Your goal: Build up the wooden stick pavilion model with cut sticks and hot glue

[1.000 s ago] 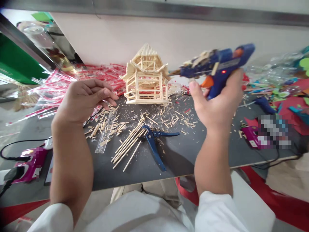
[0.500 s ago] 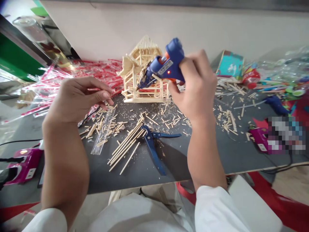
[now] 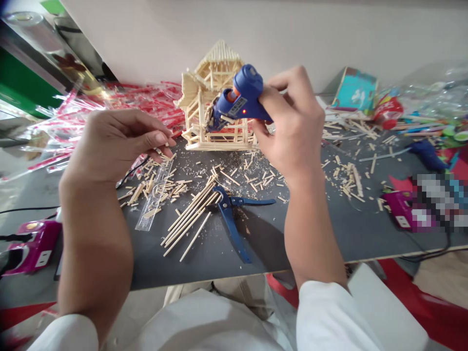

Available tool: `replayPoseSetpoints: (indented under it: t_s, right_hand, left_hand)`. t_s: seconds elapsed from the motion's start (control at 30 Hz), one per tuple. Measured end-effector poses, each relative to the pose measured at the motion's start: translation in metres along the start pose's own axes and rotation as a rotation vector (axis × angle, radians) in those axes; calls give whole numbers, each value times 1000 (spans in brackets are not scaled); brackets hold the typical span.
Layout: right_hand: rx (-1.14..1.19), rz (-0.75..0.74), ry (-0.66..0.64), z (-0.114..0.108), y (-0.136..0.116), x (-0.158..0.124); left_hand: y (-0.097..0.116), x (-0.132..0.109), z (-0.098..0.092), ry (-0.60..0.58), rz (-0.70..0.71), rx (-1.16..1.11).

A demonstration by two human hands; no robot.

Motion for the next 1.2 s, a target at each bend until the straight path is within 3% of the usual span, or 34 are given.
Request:
replayPoseSetpoints:
  t_s: [0.37,0.6,0.77,0.87,1.03,1.2]
  right_hand:
    - [34,-27,10,-5,-3,0]
    - [-44,-66,64,-9,-7,0]
    - [74,-184,178,-9,-4,-2]
    - [33,-200,191,-12,-6,-2]
    - [-53,-92,193,-20,-2,1]
    - [-5,85,133,-21,28,3]
  left_hand:
    - [6,1,4,39,-11,35]
    - [2,1,3,56,-3,10]
    - [1,2,2,61,27,-33]
    - [0,3,1,88,1,-80]
    - [-1,4,2,109,40,-113]
    - [-2,5,2,79,96,-95]
Point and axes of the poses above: each hand's wrist, its own x-axis towards the middle knuckle, its own z-axis out of the palm, y = z × x, the point moved 2 cm from there along x, towards the middle knuckle, and after that the axes turned 13 degrees about -x, right-handed, at the moved point
